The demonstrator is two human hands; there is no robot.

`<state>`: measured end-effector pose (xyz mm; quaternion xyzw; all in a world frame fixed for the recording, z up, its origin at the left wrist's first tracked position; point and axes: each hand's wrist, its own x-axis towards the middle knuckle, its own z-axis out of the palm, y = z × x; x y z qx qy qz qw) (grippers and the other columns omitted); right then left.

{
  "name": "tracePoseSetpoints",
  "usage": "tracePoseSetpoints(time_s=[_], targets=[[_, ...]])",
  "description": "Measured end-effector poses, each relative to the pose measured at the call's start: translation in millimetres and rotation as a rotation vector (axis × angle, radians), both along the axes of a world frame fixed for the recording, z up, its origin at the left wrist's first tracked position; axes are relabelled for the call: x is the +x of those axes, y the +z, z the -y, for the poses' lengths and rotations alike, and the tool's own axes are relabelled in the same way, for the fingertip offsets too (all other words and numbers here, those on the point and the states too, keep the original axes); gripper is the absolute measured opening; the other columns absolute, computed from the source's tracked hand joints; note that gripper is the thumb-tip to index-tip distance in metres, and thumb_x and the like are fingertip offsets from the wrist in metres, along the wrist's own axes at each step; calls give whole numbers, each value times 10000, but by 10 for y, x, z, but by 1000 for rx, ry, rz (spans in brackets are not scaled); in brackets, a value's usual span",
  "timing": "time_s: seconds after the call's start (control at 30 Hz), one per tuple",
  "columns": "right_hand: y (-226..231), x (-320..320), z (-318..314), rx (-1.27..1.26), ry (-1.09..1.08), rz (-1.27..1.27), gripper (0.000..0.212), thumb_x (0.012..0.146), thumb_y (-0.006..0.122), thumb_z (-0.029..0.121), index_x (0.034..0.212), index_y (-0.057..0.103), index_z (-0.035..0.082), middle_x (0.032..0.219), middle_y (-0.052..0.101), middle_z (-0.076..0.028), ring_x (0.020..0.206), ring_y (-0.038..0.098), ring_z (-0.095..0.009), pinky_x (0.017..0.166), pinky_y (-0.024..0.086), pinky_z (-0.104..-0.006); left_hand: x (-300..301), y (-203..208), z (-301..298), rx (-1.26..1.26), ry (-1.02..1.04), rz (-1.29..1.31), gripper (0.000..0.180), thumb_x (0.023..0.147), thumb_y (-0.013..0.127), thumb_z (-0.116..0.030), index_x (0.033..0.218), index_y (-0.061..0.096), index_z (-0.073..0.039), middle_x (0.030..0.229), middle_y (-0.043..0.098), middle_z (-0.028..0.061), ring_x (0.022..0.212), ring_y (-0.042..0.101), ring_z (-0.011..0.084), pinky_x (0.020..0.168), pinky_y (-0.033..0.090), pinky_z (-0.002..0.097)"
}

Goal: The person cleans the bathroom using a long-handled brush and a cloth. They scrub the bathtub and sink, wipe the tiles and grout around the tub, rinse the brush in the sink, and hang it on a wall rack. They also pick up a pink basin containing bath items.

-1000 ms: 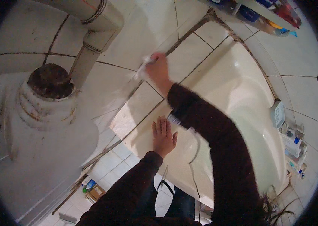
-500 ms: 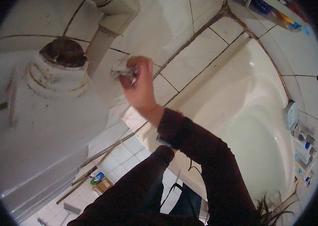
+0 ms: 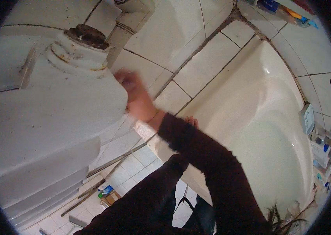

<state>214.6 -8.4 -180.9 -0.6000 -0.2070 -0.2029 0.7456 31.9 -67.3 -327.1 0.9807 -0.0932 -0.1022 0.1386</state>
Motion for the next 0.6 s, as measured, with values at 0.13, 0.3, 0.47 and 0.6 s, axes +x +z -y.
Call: tracePoseSetpoints(time_s=[0.13, 0.3, 0.47, 0.6], targets=[[252, 1110, 658, 713, -418, -247, 126, 883, 446, 198, 984, 468, 126, 954, 509, -33, 888, 493, -191, 817, 416, -332, -66, 43, -39, -438, 96, -229, 574, 881, 481, -353, 1342, 318, -51, 1387, 333, 109, 1303, 261, 245, 1068, 213, 375], [325, 290, 31, 128, -436, -131, 225, 867, 532, 173, 1049, 464, 60, 990, 506, -83, 926, 497, -196, 801, 434, -339, 88, 237, 131, -19, 27, 142, 645, 832, 538, -300, 1299, 305, 78, 1377, 266, 234, 1302, 224, 367, 1044, 192, 522], [-311, -463, -314, 394, 459, -491, 333, 805, 619, 161, 1074, 491, 13, 1008, 528, -144, 935, 532, -283, 841, 433, -343, 118, 216, 81, 7, -22, 154, 633, 847, 500, -344, 1305, 322, 56, 1374, 271, 245, 1302, 202, 405, 1043, 164, 550], [-821, 729, 643, 0, -436, -358, 410, 706, 551, -14, 1102, 454, 27, 1031, 469, -152, 875, 504, -308, 782, 437, -380, -13, 105, -14, -257, -65, 69, 582, 850, 479, -404, 1338, 352, -112, 1393, 326, 132, 1330, 206, 291, 1070, 117, 502]])
